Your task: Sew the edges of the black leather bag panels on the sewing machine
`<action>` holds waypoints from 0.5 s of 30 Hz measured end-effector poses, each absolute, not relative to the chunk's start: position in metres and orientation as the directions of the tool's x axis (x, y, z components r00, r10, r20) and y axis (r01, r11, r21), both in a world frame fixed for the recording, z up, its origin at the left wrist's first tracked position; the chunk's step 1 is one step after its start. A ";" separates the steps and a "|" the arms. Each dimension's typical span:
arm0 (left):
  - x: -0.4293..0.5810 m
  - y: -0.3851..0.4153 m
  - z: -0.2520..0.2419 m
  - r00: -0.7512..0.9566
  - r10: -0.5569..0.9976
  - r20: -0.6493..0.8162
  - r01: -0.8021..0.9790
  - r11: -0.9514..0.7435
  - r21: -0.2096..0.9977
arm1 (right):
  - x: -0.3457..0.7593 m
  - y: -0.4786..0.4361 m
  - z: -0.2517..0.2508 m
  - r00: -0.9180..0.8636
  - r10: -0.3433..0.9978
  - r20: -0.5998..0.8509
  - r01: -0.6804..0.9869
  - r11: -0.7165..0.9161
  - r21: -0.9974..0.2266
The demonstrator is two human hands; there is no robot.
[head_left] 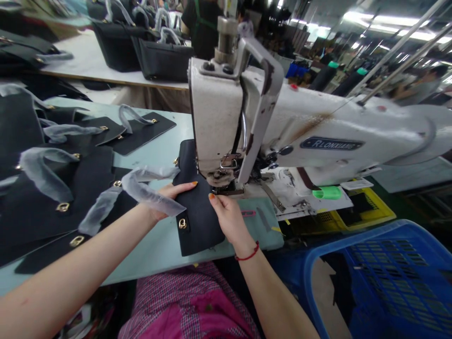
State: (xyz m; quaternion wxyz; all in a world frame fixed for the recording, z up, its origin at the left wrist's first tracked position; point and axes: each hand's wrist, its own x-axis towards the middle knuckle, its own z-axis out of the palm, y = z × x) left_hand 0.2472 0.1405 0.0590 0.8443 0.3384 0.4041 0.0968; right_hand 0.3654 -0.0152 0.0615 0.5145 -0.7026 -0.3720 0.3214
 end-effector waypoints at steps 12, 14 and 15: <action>0.265 0.035 0.072 0.399 0.643 -0.654 -0.411 0.763 0.499 | 0.431 -0.018 0.123 0.254 0.961 -0.106 0.733 -0.263 -0.627; 0.271 0.028 0.074 0.364 0.666 -0.652 -0.465 0.736 0.492 | 0.432 -0.016 0.128 0.270 0.956 -0.112 0.777 -0.285 -0.562; 0.272 0.027 0.076 0.356 0.663 -0.659 -0.470 0.736 0.487 | 0.431 -0.016 0.129 0.274 0.955 -0.117 0.787 -0.293 -0.543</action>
